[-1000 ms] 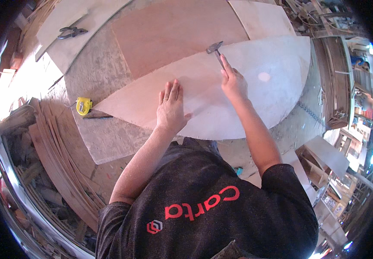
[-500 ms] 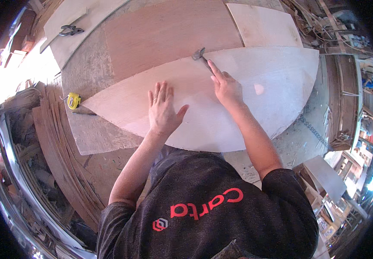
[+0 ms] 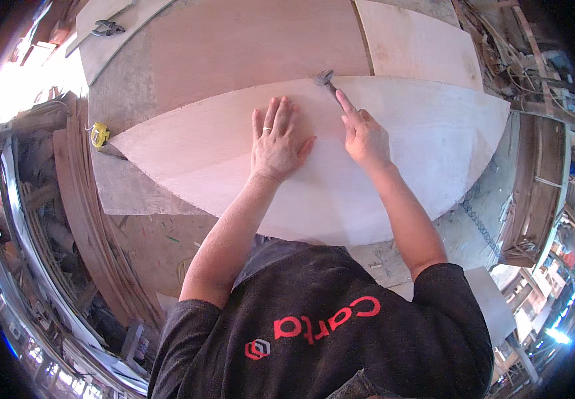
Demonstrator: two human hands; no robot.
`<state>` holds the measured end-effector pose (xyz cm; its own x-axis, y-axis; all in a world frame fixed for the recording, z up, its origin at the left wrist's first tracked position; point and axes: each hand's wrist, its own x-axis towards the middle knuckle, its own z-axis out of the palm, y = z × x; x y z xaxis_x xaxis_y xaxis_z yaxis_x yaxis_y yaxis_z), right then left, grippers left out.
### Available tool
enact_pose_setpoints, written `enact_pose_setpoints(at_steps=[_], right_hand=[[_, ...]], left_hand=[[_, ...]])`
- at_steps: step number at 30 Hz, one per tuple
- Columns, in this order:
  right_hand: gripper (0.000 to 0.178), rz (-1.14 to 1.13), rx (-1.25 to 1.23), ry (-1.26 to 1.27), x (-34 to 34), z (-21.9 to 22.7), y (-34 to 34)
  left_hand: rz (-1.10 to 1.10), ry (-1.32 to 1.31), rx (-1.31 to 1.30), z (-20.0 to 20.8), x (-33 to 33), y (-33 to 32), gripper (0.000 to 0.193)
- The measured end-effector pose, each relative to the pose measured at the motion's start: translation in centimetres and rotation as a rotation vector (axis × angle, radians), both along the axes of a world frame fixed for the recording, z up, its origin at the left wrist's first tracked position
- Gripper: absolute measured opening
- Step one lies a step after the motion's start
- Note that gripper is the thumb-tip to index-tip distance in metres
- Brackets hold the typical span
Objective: The person applies glue to the edges of a rectangular wooden piece, then staples it to a larger curved wooden panel. They flip the panel and continue stapling along the seam, then use a hammer to tap the joined area. The work occurs on a cluttered workshop table with various tools and wood pieces nearby.
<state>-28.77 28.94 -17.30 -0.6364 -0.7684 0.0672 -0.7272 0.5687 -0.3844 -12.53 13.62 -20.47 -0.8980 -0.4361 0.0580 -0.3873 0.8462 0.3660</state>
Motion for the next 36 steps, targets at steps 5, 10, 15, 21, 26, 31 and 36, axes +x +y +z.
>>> enact_pose_setpoints(at_steps=[5, 10, 15, 21, 26, 31, 36], right_hand=[[0.066, 0.028, 0.028, -0.063, -1.5, 1.5, -0.2], [0.063, 0.007, -0.267, -0.01, -3.2, 3.1, 0.8], [0.057, -0.036, 0.093, -0.089, -3.4, 2.0, 0.7], [0.064, 0.012, -0.037, -0.104, -4.0, 2.1, 0.6], [0.065, 0.012, 0.009, -0.047, -2.6, 0.4, 1.2], [0.063, -0.088, 0.072, -0.083, -2.3, 0.7, 1.8], [0.063, -0.161, -0.23, -0.077, -3.0, 1.4, 3.7]], left_hand=[[0.012, -0.013, -0.025, -0.1, 0.5, 0.0, 0.076], [0.011, -0.014, -0.067, -0.3, 0.4, 0.0, 0.075], [0.005, -0.002, -0.061, -0.1, 0.3, 0.0, 0.076], [-0.002, -0.017, -0.079, -0.1, 0.4, -0.2, 0.076], [-0.001, -0.017, -0.065, -0.3, 0.2, -0.2, 0.074], [-0.005, -0.028, -0.071, -0.1, 0.4, -0.2, 0.075], [-0.006, -0.038, -0.072, 0.0, 0.4, -0.1, 0.076]])
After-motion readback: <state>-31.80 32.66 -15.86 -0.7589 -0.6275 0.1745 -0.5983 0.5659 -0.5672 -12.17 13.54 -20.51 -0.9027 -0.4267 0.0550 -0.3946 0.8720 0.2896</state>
